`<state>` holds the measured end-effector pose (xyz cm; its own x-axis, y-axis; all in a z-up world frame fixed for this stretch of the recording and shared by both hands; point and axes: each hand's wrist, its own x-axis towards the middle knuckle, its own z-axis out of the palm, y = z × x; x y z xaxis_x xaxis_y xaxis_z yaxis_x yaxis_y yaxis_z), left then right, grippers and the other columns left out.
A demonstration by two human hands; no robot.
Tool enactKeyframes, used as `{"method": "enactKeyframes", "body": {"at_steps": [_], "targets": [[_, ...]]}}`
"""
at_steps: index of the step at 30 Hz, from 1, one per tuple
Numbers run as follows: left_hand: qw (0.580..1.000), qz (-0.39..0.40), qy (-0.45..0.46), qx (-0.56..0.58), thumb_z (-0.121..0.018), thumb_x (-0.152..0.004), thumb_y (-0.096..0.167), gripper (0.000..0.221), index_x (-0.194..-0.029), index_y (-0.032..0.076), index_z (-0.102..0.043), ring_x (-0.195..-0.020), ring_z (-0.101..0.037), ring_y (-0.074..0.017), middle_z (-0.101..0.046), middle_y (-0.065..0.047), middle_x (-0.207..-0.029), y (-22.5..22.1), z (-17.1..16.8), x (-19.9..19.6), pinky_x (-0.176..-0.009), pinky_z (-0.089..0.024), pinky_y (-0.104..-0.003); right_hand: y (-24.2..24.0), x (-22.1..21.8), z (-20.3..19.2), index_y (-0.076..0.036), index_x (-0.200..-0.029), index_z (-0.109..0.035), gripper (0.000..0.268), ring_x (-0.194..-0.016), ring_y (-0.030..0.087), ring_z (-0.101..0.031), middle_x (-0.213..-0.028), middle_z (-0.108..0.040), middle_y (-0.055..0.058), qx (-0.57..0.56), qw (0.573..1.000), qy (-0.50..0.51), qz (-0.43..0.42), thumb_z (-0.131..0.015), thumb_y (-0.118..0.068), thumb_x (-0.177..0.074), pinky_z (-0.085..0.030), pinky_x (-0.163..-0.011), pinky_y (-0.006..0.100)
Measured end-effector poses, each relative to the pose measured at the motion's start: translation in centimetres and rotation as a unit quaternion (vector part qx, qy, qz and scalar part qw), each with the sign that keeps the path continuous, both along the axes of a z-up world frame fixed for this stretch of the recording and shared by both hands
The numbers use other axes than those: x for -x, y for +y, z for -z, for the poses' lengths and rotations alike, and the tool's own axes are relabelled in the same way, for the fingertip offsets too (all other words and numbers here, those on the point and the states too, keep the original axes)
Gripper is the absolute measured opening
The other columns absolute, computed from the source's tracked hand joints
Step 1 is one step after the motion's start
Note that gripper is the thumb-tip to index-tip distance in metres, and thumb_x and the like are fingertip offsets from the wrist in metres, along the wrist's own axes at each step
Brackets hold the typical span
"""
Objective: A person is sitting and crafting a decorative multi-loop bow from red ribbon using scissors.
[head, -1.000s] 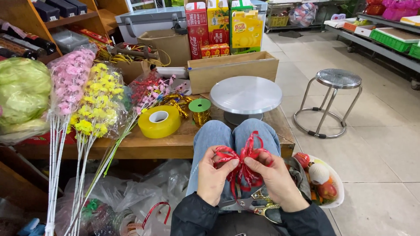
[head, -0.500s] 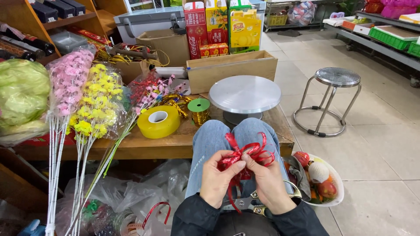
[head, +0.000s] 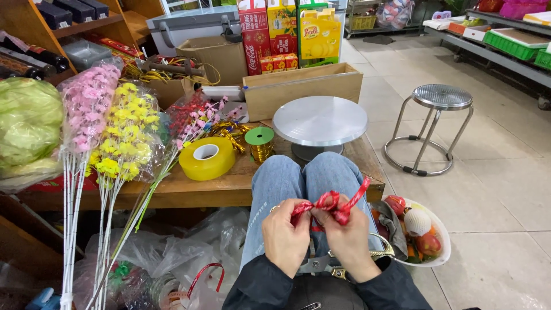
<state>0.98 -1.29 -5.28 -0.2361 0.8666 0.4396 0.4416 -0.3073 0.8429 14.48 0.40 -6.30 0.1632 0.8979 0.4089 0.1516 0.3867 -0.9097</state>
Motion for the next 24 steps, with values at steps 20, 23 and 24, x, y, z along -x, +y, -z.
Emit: {"method": "enactKeyframes", "body": {"at_steps": [20, 23, 24], "targets": [[0.918, 0.194, -0.343, 0.043, -0.086, -0.081, 0.001, 0.016, -0.096, 0.002, -0.08, -0.083, -0.072, -0.0194, -0.079, -0.008, -0.088, 1.8, 2.5, 0.5, -0.08, -0.061, -0.034, 0.9, -0.5, 0.4, 0.0, -0.099, -0.077, 0.01, -0.093, 0.024, -0.072, -0.094, -0.078, 0.013, 0.1, 0.921, 0.355, -0.124, -0.078, -0.006, -0.09, -0.059, -0.091, 0.038], [0.867, 0.258, -0.42, 0.075, -0.082, -0.082, -0.003, 0.012, -0.094, 0.0, -0.08, -0.086, -0.075, -0.0241, -0.08, -0.013, -0.09, 1.4, 1.9, 0.7, -0.085, -0.064, -0.038, 0.5, -0.7, -0.4, 0.002, -0.1, -0.078, 0.013, -0.093, 0.029, -0.073, -0.096, -0.079, 0.017, 0.106, 0.923, 0.346, -0.13, -0.078, -0.005, -0.089, -0.061, -0.09, 0.041], [0.853, 0.254, -0.448, 0.084, -0.08, -0.083, -0.005, 0.016, -0.098, -0.001, -0.081, -0.091, -0.076, -0.0274, -0.081, -0.015, -0.096, 1.4, 1.8, 0.7, -0.089, -0.063, -0.04, 0.3, -0.8, -1.2, 0.0, -0.101, -0.078, 0.017, -0.09, 0.03, -0.071, -0.097, -0.08, 0.017, 0.154, 0.918, 0.341, -0.133, -0.073, -0.015, -0.095, -0.056, -0.085, 0.042]]}}
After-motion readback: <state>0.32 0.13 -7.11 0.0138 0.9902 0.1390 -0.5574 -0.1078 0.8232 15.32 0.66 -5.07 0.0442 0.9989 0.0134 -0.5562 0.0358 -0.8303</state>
